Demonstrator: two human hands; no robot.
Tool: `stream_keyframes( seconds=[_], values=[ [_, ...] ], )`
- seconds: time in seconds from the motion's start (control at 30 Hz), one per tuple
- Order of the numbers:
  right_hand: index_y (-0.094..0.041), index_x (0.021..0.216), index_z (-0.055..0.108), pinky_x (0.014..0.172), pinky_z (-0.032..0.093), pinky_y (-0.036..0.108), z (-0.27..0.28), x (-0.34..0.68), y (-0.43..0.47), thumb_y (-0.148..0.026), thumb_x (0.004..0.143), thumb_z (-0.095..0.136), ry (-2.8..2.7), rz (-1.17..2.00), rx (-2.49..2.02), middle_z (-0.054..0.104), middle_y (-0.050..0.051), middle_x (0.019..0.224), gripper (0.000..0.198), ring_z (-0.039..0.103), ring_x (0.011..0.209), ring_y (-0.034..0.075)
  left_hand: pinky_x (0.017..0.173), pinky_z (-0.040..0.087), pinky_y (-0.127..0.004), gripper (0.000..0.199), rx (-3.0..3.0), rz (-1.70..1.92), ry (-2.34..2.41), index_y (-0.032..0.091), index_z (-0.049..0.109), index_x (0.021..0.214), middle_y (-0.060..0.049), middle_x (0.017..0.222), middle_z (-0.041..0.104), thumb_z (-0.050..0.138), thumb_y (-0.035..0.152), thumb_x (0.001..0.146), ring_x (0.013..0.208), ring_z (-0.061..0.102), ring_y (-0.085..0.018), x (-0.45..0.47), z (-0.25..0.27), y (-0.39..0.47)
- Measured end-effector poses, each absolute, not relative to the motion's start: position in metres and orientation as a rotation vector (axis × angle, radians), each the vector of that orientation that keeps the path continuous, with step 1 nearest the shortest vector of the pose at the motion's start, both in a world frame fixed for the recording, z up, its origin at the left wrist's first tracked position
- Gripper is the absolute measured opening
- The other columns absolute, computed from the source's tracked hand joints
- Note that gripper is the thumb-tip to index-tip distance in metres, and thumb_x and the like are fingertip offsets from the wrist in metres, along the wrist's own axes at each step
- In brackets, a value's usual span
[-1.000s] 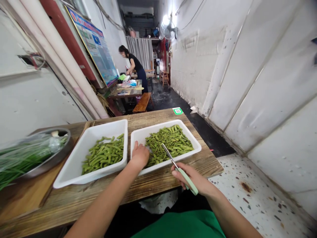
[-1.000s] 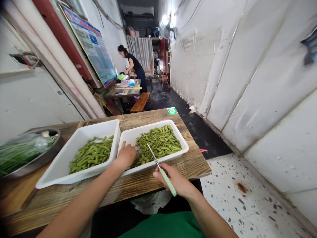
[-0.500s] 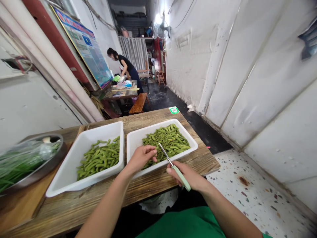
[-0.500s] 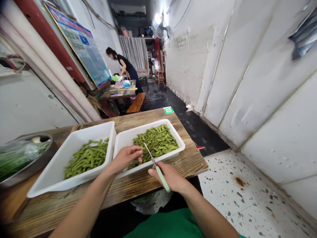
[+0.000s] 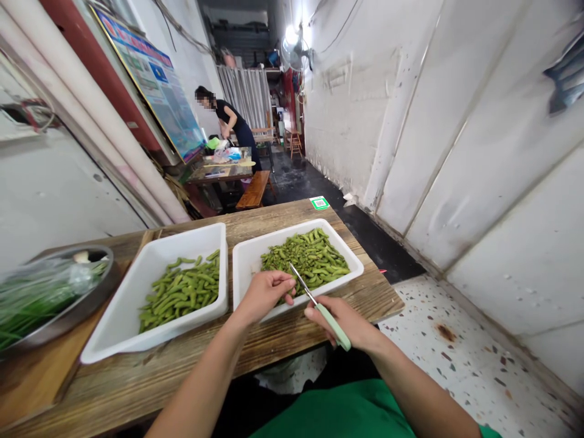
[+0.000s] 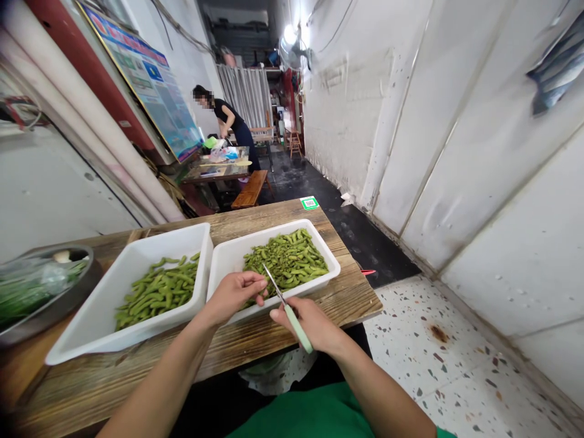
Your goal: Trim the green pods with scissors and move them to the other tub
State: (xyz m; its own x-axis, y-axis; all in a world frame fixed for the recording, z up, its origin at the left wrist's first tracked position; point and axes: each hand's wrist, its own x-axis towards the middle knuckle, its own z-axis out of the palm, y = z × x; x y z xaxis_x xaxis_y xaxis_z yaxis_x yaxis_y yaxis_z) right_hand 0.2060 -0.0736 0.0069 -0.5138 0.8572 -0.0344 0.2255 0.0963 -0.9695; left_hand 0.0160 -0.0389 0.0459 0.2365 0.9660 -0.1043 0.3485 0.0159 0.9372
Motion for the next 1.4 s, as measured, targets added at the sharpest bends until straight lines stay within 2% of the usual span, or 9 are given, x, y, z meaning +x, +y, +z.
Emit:
stream_keyframes(
  seconds=[0.1, 0.23, 0.43, 0.83, 1.07, 1.17, 1.23, 1.33, 1.4],
  values=[
    [-0.017, 0.082, 0.055, 0.034, 0.031, 0.017, 0.004, 0.206, -0.072, -0.052, 0.080, 0.055, -1.734, 1.531, -1.082, 0.041, -0.007, 0.047, 0.035, 0.040, 0.035, 0.007, 0.057, 0.040, -0.023, 0.026, 1.514, 0.800, 1.301, 0.013, 0.064, 0.067, -0.001, 0.056, 0.063, 0.062, 0.038, 0.072, 0.049, 0.054, -0.011, 0.017, 0.044, -0.038],
    [-0.017, 0.080, 0.052, 0.029, 0.029, 0.016, -0.001, 0.205, -0.071, -0.056, 0.075, 0.057, -1.592, 1.648, -1.119, 0.037, -0.009, 0.045, 0.040, 0.037, 0.030, 0.006, 0.057, 0.040, -0.023, 0.028, 1.325, 0.984, 1.389, 0.013, 0.068, 0.078, 0.001, 0.060, 0.063, 0.071, 0.037, 0.064, 0.052, 0.053, -0.009, 0.013, 0.035, -0.031],
    [-0.017, 0.081, 0.046, 0.041, 0.041, 0.017, -0.004, 0.203, -0.074, -0.063, 0.081, 0.044, -1.520, 1.781, -0.969, 0.046, -0.005, 0.060, 0.046, 0.046, 0.043, 0.006, 0.068, 0.048, -0.024, 0.035, 0.810, 1.204, 1.137, 0.014, 0.063, 0.075, 0.003, 0.068, 0.063, 0.083, 0.029, 0.049, 0.062, 0.062, -0.011, 0.013, 0.029, -0.030],
    [-0.018, 0.078, 0.045, 0.040, 0.039, 0.018, 0.004, 0.199, -0.075, -0.060, 0.082, 0.044, -1.616, 1.690, -1.011, 0.044, -0.006, 0.054, 0.043, 0.043, 0.041, 0.006, 0.075, 0.050, -0.026, 0.033, 0.854, 1.257, 1.118, 0.013, 0.058, 0.074, -0.001, 0.068, 0.068, 0.081, 0.024, 0.053, 0.069, 0.067, -0.014, 0.028, 0.028, -0.039],
    [-0.018, 0.071, 0.044, 0.030, 0.034, 0.016, 0.006, 0.201, -0.076, -0.059, 0.076, 0.054, -1.576, 1.681, -1.079, 0.041, -0.008, 0.049, 0.043, 0.040, 0.032, 0.005, 0.077, 0.048, -0.031, 0.031, 0.948, 1.219, 1.169, 0.014, 0.056, 0.074, -0.003, 0.069, 0.067, 0.077, 0.029, 0.056, 0.070, 0.066, -0.017, 0.028, 0.024, -0.038],
    [-0.018, 0.075, 0.045, 0.031, 0.035, 0.015, 0.002, 0.203, -0.076, -0.060, 0.074, 0.055, -1.516, 1.718, -1.115, 0.042, -0.008, 0.050, 0.044, 0.040, 0.033, 0.005, 0.078, 0.048, -0.036, 0.027, 1.198, 1.288, 1.439, 0.015, 0.059, 0.081, -0.004, 0.073, 0.066, 0.068, 0.032, 0.064, 0.073, 0.065, -0.020, 0.001, 0.026, -0.035],
    [-0.018, 0.079, 0.047, 0.032, 0.035, 0.015, -0.004, 0.206, -0.075, -0.060, 0.075, 0.054, -1.514, 1.728, -1.101, 0.043, -0.008, 0.053, 0.043, 0.042, 0.035, 0.005, 0.082, 0.045, -0.040, 0.024, 1.531, 1.311, 1.852, 0.015, 0.062, 0.089, -0.008, 0.082, 0.066, 0.060, 0.029, 0.070, 0.082, 0.062, -0.024, -0.028, 0.032, -0.037],
    [-0.018, 0.089, 0.049, 0.037, 0.038, 0.017, -0.011, 0.209, -0.074, -0.060, 0.079, 0.050, -1.550, 1.703, -1.064, 0.044, -0.007, 0.055, 0.043, 0.044, 0.040, 0.007, 0.090, 0.031, -0.057, 0.027, 1.866, 1.053, 2.589, 0.014, 0.067, 0.095, -0.018, 0.110, 0.060, 0.051, 0.019, 0.074, 0.107, 0.049, -0.037, -0.067, 0.040, -0.044],
    [-0.018, 0.096, 0.050, 0.039, 0.039, 0.018, -0.014, 0.209, -0.073, -0.060, 0.080, 0.048, -1.572, 1.679, -1.061, 0.043, -0.007, 0.055, 0.045, 0.044, 0.042, 0.007, 0.090, 0.024, -0.062, 0.027, 1.973, 0.859, 2.807, 0.014, 0.069, 0.092, -0.020, 0.124, 0.053, 0.049, 0.017, 0.075, 0.117, 0.038, -0.042, -0.076, 0.042, -0.044]
  ],
)
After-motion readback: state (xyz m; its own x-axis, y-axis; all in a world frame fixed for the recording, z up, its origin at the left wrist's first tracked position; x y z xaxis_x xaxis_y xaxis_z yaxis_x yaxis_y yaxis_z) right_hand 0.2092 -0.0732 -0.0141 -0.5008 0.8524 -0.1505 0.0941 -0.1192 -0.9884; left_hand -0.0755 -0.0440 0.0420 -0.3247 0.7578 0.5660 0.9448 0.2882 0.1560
